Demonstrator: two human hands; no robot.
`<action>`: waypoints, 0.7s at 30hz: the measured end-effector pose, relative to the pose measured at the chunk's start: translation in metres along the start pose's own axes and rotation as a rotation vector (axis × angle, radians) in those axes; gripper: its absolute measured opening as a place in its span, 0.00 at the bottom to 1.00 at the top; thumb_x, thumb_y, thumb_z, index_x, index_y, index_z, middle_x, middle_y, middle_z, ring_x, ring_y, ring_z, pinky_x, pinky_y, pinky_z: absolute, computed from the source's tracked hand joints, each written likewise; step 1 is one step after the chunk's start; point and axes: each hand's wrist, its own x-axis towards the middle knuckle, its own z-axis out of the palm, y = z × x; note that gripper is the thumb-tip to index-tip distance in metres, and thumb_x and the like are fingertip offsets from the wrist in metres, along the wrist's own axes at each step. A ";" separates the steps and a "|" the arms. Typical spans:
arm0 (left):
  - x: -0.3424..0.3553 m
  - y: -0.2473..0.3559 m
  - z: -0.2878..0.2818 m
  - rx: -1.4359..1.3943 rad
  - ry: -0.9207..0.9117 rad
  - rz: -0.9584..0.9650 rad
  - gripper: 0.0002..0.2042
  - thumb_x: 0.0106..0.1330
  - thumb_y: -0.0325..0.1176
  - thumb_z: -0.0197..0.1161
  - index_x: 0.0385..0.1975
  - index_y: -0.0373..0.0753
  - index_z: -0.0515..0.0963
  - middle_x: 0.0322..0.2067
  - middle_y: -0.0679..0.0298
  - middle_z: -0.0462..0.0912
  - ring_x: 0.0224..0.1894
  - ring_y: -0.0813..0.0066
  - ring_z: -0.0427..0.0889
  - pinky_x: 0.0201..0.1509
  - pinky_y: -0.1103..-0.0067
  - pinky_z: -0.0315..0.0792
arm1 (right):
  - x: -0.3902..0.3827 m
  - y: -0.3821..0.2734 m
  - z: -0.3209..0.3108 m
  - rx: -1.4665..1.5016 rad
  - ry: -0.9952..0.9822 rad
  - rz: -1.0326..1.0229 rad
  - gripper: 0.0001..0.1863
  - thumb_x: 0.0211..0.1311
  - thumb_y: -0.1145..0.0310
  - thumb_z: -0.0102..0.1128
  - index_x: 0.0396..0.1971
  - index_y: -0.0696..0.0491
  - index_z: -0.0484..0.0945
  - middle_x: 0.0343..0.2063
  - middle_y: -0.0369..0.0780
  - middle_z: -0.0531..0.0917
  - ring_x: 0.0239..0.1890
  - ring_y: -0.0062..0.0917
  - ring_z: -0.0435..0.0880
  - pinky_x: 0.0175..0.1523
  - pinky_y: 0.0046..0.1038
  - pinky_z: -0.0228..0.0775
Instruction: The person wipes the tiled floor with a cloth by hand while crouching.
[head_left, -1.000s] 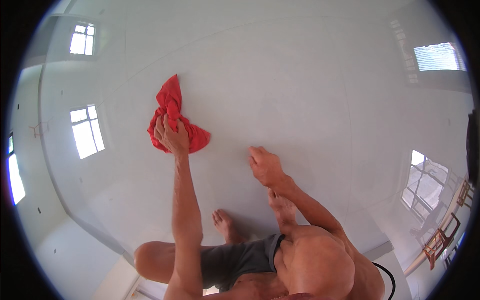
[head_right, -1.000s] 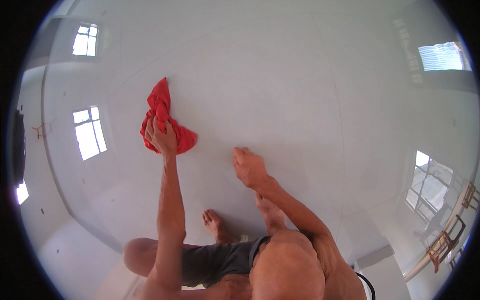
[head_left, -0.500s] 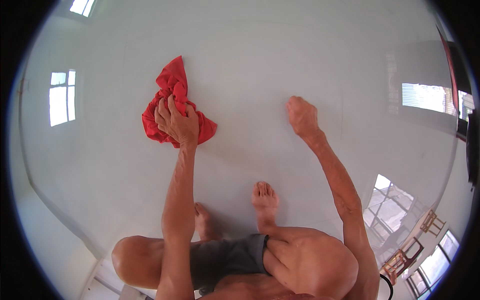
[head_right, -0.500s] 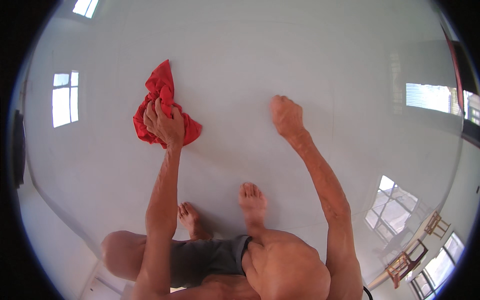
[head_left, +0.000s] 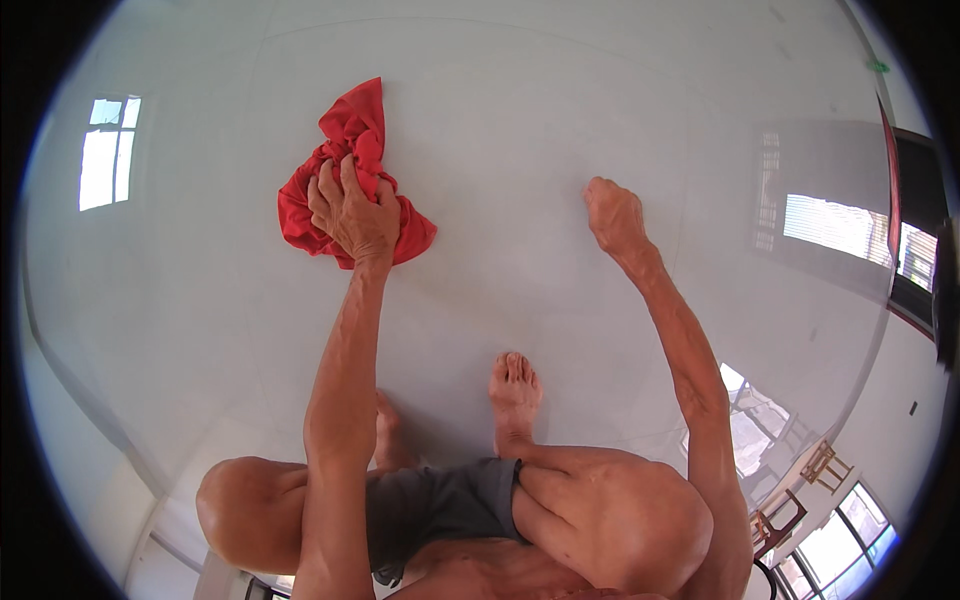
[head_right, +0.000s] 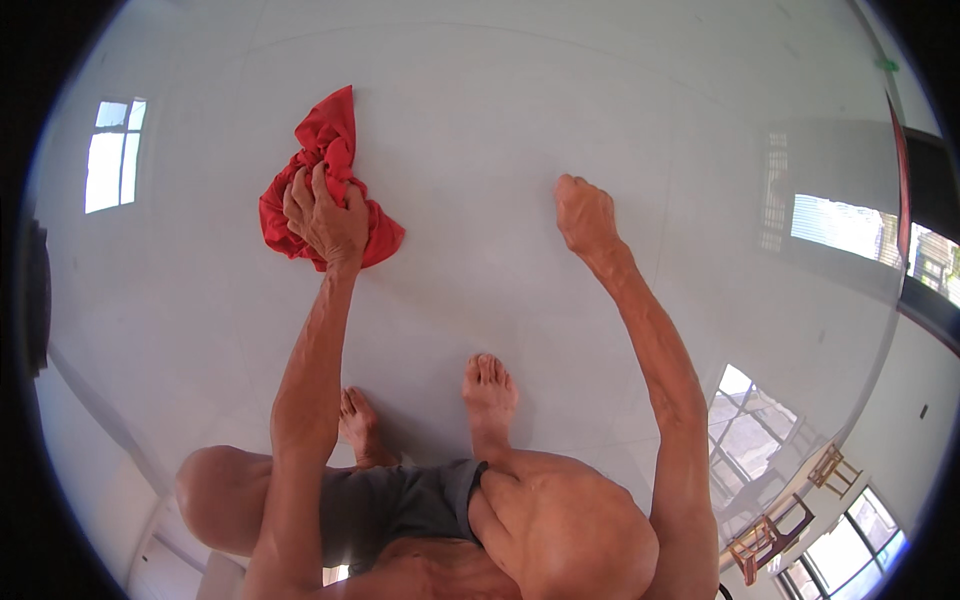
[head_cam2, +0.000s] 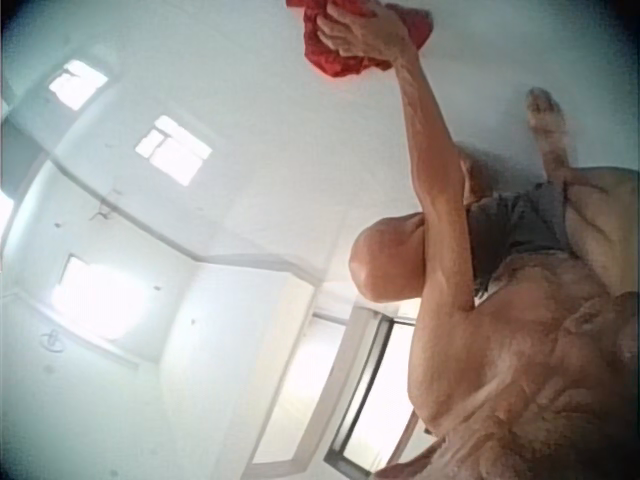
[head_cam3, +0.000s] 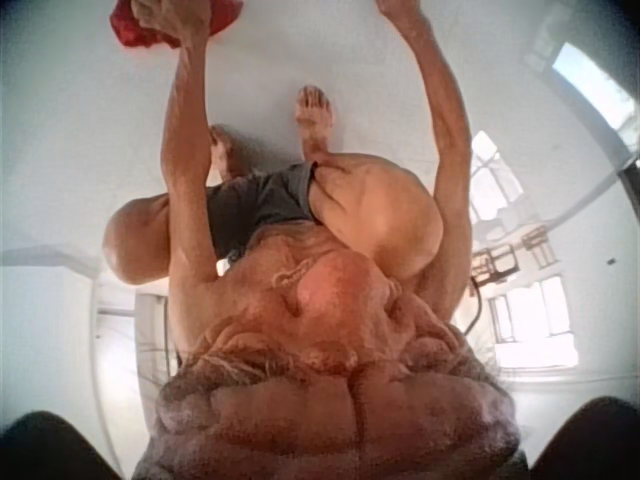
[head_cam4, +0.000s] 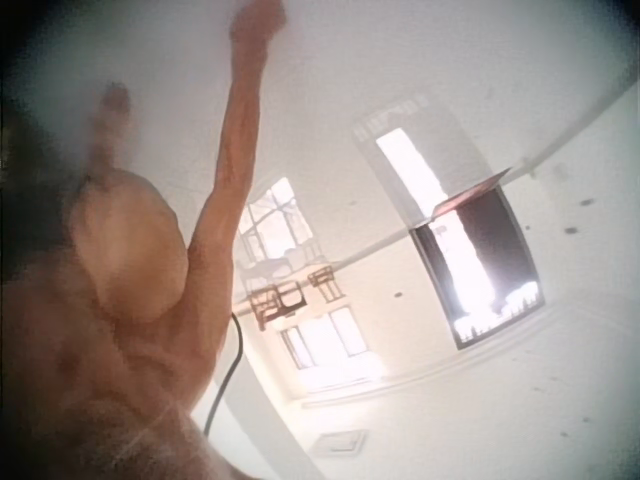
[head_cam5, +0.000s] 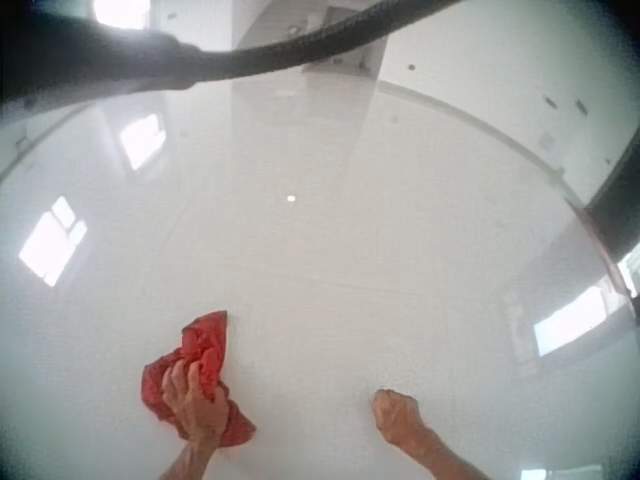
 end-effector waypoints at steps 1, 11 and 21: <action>0.001 0.000 -0.001 0.001 0.000 -0.004 0.26 0.64 0.40 0.67 0.63 0.47 0.78 0.69 0.60 0.71 0.72 0.50 0.63 0.66 0.52 0.61 | -0.002 -0.001 0.001 -0.008 0.007 -0.057 0.11 0.70 0.75 0.58 0.26 0.58 0.70 0.24 0.50 0.79 0.26 0.47 0.82 0.31 0.42 0.75; -0.001 -0.001 0.001 0.010 -0.018 -0.001 0.26 0.62 0.40 0.68 0.63 0.47 0.78 0.69 0.60 0.71 0.72 0.49 0.63 0.66 0.52 0.62 | 0.001 0.005 0.008 -0.058 -0.016 -0.073 0.11 0.69 0.76 0.60 0.26 0.58 0.69 0.24 0.50 0.79 0.26 0.48 0.82 0.30 0.44 0.74; 0.001 -0.003 -0.003 0.028 0.027 0.002 0.25 0.63 0.40 0.67 0.62 0.48 0.79 0.68 0.60 0.72 0.72 0.49 0.63 0.65 0.52 0.63 | 0.015 -0.003 -0.007 -0.009 -0.031 -0.017 0.12 0.71 0.73 0.58 0.26 0.58 0.69 0.23 0.52 0.78 0.26 0.51 0.79 0.31 0.47 0.71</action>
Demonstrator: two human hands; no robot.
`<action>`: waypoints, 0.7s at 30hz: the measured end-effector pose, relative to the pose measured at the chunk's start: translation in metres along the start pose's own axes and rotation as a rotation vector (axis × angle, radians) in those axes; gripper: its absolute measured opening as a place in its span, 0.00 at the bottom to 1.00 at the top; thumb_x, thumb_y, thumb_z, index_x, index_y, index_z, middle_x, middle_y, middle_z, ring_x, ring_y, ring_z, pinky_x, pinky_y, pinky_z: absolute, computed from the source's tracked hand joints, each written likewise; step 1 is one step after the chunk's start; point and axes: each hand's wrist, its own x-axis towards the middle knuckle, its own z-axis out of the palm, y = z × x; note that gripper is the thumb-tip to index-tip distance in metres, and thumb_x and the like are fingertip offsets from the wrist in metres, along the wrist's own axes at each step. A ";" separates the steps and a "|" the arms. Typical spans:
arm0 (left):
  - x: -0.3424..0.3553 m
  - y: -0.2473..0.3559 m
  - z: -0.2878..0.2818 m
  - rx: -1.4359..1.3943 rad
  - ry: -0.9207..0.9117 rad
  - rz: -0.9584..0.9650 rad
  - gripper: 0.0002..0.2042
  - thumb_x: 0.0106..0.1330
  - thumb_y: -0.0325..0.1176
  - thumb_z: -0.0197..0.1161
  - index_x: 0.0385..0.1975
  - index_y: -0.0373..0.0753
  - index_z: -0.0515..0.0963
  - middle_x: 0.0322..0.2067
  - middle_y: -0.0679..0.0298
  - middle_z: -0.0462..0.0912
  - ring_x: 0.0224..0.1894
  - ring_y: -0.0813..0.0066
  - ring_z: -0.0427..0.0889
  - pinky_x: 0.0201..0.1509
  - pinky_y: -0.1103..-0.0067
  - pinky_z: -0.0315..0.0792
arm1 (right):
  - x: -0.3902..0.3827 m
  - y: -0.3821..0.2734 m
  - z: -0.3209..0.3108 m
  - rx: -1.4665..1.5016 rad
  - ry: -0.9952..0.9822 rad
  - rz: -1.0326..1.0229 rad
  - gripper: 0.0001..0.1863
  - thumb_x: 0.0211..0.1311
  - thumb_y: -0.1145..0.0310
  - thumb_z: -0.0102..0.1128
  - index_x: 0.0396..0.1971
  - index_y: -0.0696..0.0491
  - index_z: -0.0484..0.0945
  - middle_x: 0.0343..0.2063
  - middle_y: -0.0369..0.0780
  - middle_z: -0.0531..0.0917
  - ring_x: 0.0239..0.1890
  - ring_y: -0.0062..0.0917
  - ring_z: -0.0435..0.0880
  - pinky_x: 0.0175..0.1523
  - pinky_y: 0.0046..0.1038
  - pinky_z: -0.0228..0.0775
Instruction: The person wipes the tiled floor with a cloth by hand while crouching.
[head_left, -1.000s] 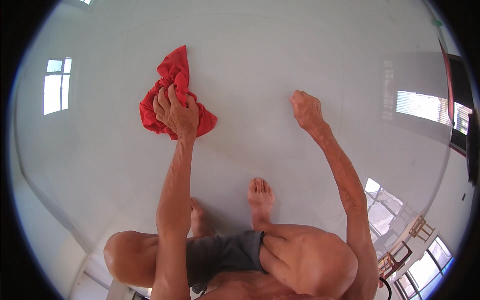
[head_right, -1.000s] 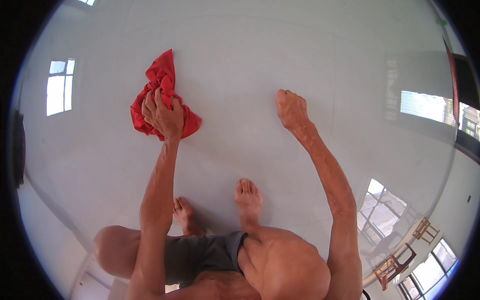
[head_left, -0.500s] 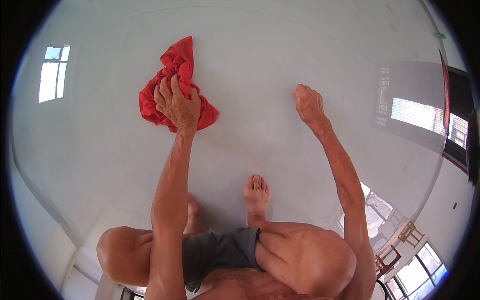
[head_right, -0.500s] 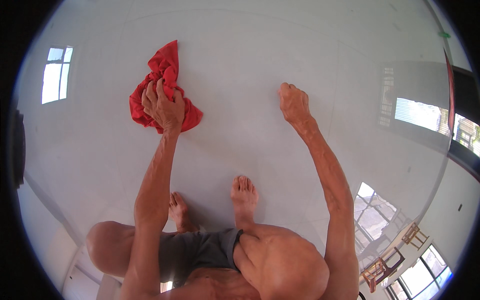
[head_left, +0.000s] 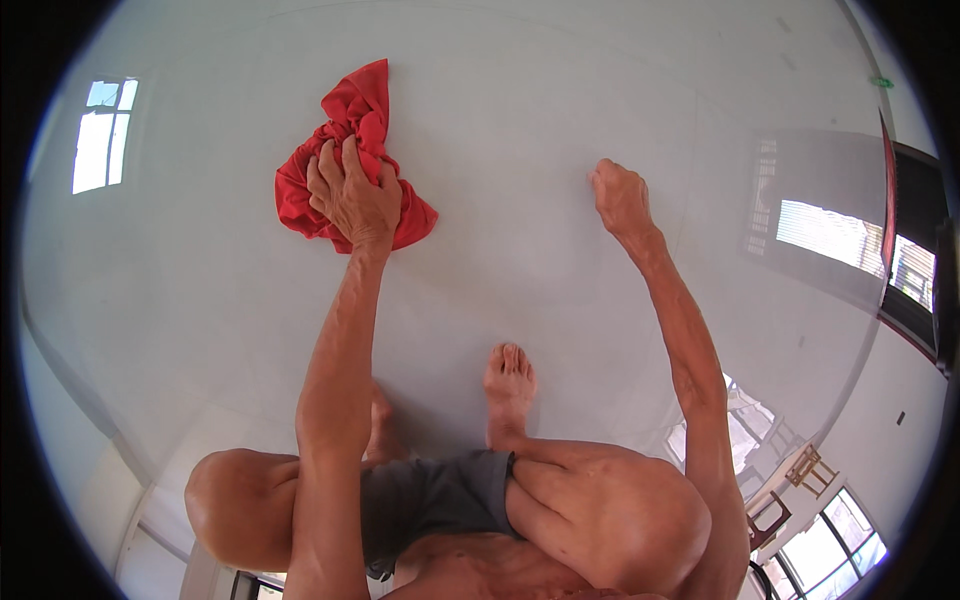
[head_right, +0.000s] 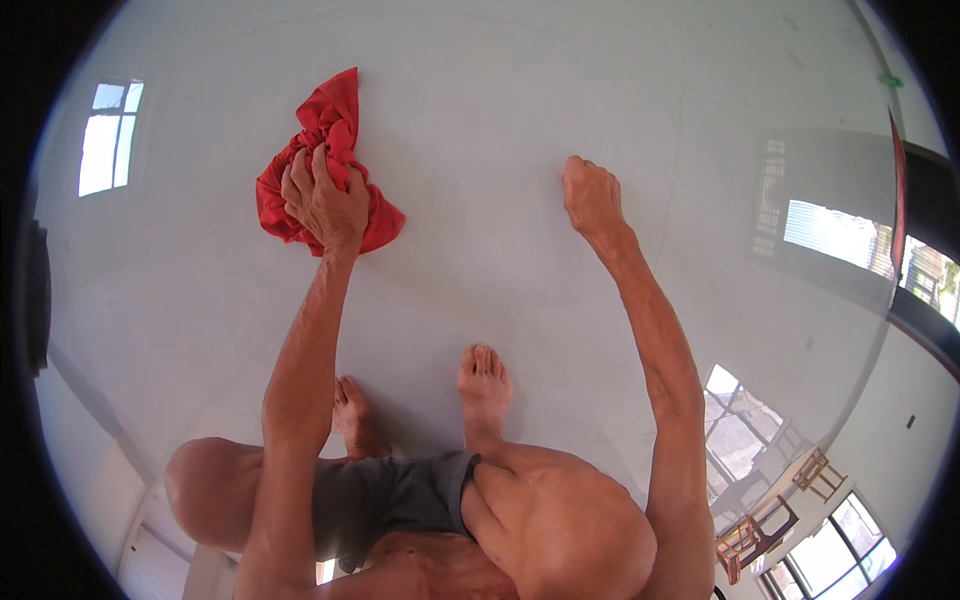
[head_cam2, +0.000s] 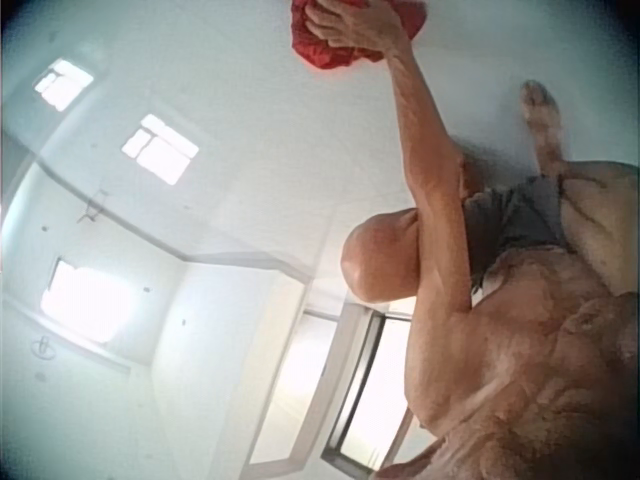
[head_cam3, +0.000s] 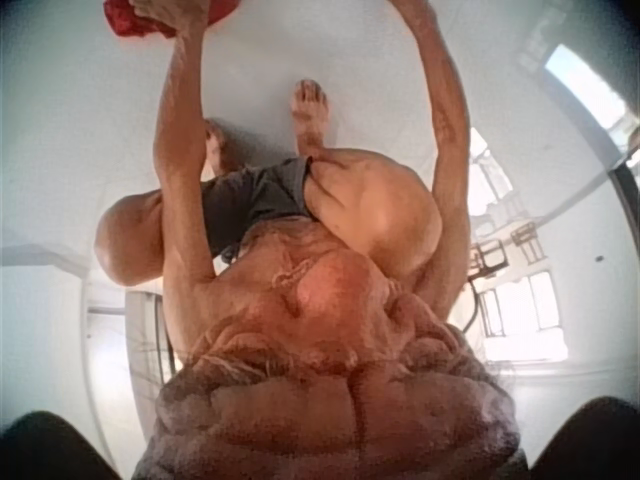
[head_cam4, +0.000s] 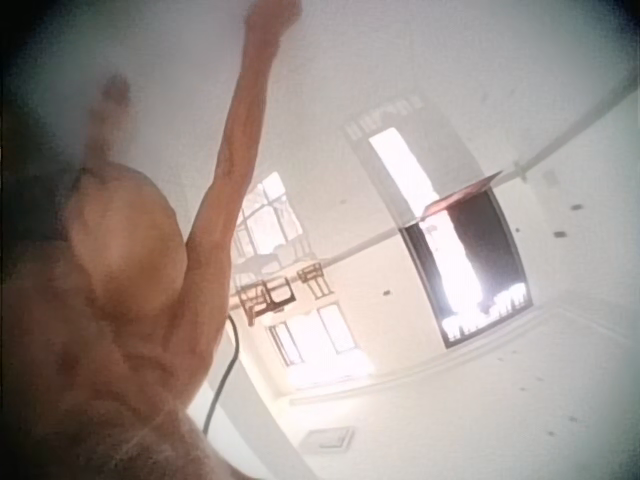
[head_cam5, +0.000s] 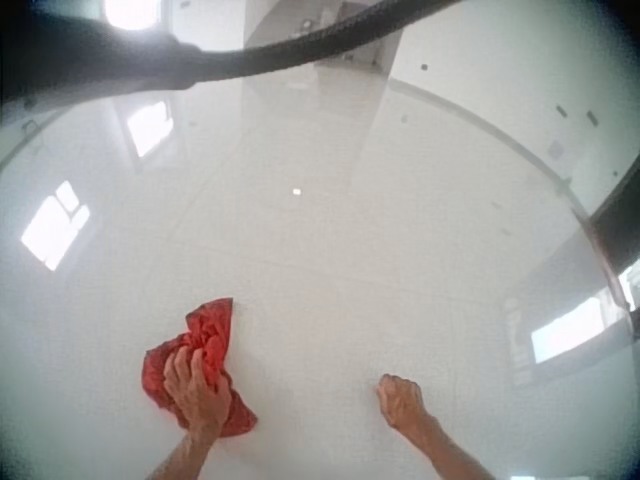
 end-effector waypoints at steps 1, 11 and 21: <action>0.000 0.000 0.001 0.000 -0.001 0.001 0.25 0.63 0.40 0.67 0.62 0.48 0.79 0.68 0.60 0.72 0.72 0.49 0.63 0.65 0.52 0.63 | 0.004 -0.003 -0.003 0.028 -0.054 0.089 0.14 0.74 0.69 0.56 0.27 0.59 0.69 0.24 0.53 0.78 0.28 0.53 0.78 0.34 0.48 0.70; 0.001 0.000 0.003 -0.028 -0.023 0.009 0.26 0.62 0.40 0.68 0.62 0.47 0.78 0.69 0.57 0.70 0.71 0.46 0.62 0.62 0.51 0.63 | -0.006 0.003 0.009 -0.050 0.049 -0.051 0.12 0.72 0.74 0.58 0.27 0.58 0.69 0.23 0.50 0.79 0.25 0.49 0.81 0.29 0.46 0.73; 0.001 0.001 0.002 -0.020 -0.020 0.017 0.25 0.62 0.40 0.68 0.62 0.47 0.78 0.69 0.57 0.70 0.71 0.45 0.61 0.62 0.51 0.62 | -0.009 0.008 0.009 0.047 0.039 -0.018 0.13 0.72 0.72 0.57 0.25 0.58 0.70 0.22 0.53 0.78 0.26 0.53 0.80 0.31 0.49 0.71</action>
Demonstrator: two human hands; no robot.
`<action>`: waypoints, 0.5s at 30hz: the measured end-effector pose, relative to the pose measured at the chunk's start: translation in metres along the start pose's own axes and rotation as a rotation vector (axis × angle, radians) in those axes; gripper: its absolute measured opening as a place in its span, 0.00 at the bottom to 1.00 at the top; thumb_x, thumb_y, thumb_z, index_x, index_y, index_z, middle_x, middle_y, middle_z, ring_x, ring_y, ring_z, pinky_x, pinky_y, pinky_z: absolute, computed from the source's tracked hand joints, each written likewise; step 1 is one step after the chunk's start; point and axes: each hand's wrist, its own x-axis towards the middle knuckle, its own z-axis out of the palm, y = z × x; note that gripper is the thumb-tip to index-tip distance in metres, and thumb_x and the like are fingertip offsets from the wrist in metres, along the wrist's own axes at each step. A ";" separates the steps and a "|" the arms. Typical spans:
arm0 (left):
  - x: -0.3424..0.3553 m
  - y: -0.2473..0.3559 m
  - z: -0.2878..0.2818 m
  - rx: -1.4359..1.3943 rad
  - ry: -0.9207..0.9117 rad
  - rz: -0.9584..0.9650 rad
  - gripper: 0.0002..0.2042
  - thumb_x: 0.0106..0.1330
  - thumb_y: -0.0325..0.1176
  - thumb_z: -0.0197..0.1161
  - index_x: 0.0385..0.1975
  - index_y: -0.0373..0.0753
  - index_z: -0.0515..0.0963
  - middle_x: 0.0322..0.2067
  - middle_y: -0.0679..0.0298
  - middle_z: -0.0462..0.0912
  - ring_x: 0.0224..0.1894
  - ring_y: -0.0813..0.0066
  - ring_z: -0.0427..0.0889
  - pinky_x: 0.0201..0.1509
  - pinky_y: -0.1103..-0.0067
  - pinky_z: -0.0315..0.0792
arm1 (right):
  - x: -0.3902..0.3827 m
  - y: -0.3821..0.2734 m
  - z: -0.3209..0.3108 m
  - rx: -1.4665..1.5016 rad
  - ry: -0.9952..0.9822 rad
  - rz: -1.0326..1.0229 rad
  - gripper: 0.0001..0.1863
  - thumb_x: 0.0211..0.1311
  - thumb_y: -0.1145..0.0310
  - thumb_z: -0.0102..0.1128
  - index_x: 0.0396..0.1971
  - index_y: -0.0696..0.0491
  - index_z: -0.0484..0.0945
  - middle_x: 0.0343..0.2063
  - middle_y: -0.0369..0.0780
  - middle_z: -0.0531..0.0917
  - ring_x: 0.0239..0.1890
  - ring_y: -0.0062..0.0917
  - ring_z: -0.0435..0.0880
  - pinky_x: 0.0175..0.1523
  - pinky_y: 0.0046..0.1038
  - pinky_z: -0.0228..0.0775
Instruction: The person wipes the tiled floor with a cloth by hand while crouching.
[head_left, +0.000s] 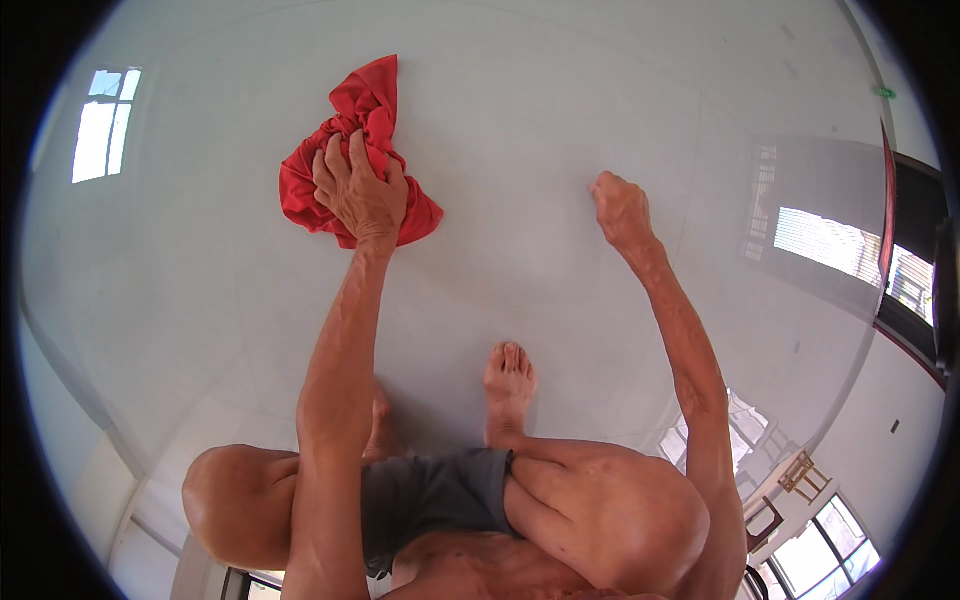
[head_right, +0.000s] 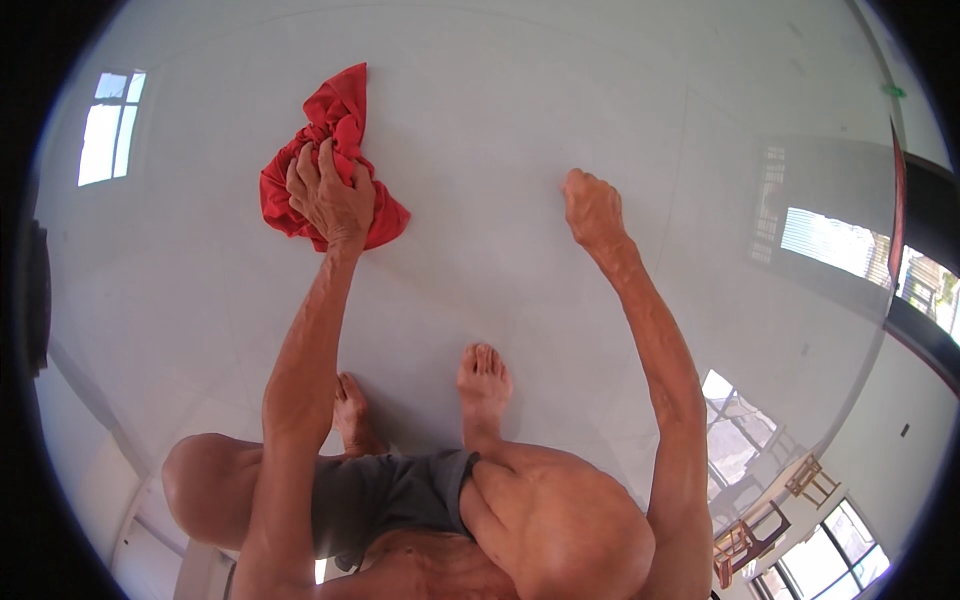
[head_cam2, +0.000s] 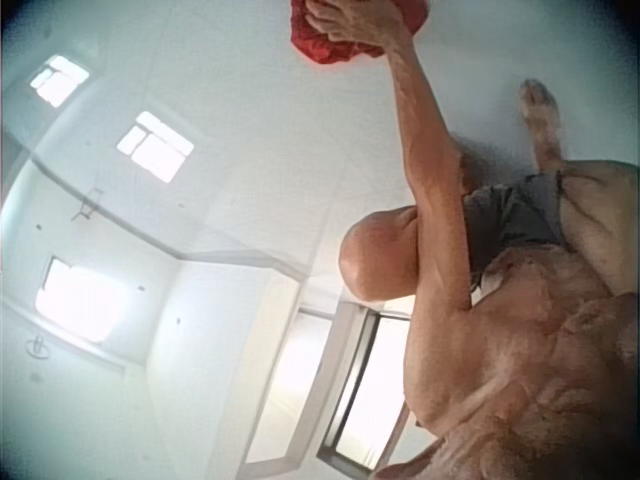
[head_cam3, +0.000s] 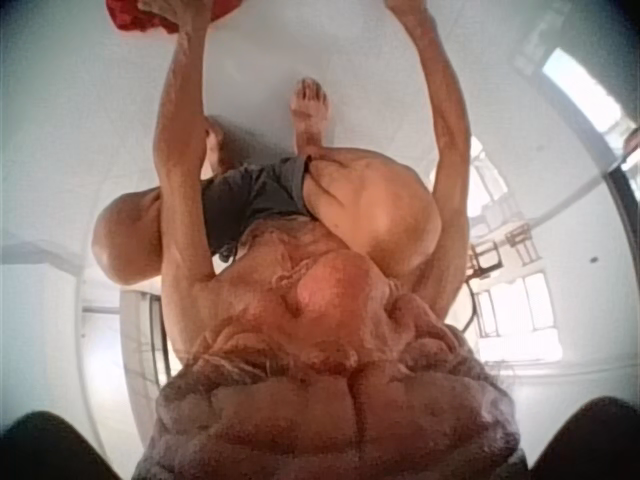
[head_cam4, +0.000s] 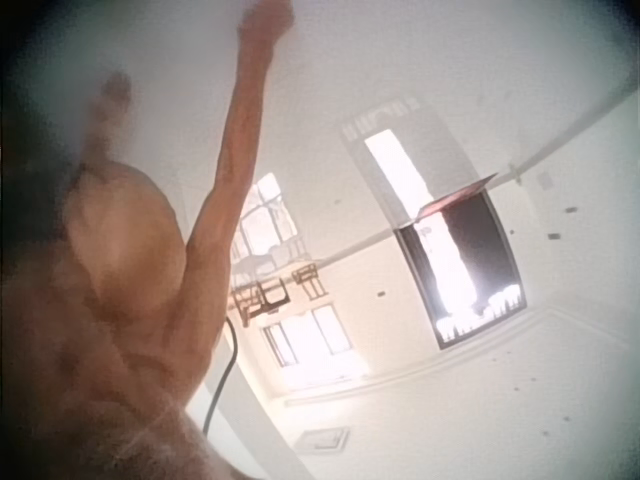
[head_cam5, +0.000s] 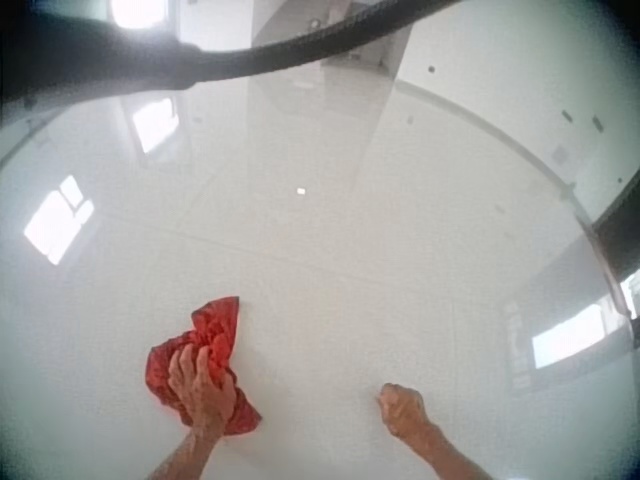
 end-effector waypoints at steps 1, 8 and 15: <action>0.000 0.001 0.001 -0.004 -0.002 0.002 0.25 0.62 0.40 0.68 0.62 0.47 0.78 0.69 0.57 0.70 0.71 0.45 0.61 0.62 0.51 0.62 | 0.001 0.002 -0.001 0.049 0.016 0.003 0.13 0.72 0.71 0.58 0.26 0.59 0.70 0.22 0.53 0.78 0.26 0.55 0.79 0.32 0.49 0.70; 0.001 0.000 0.001 -0.018 -0.010 -0.011 0.26 0.62 0.40 0.68 0.62 0.47 0.77 0.69 0.57 0.70 0.72 0.45 0.61 0.63 0.50 0.62 | 0.005 -0.007 -0.004 0.021 -0.044 0.056 0.14 0.72 0.69 0.57 0.26 0.60 0.72 0.24 0.56 0.79 0.27 0.57 0.79 0.33 0.50 0.70; 0.001 -0.002 0.002 0.003 -0.003 -0.018 0.27 0.61 0.41 0.68 0.63 0.49 0.78 0.69 0.60 0.70 0.71 0.49 0.62 0.65 0.50 0.62 | 0.005 -0.016 -0.005 0.134 -0.015 0.157 0.15 0.72 0.69 0.57 0.25 0.60 0.71 0.22 0.54 0.79 0.27 0.55 0.80 0.34 0.49 0.71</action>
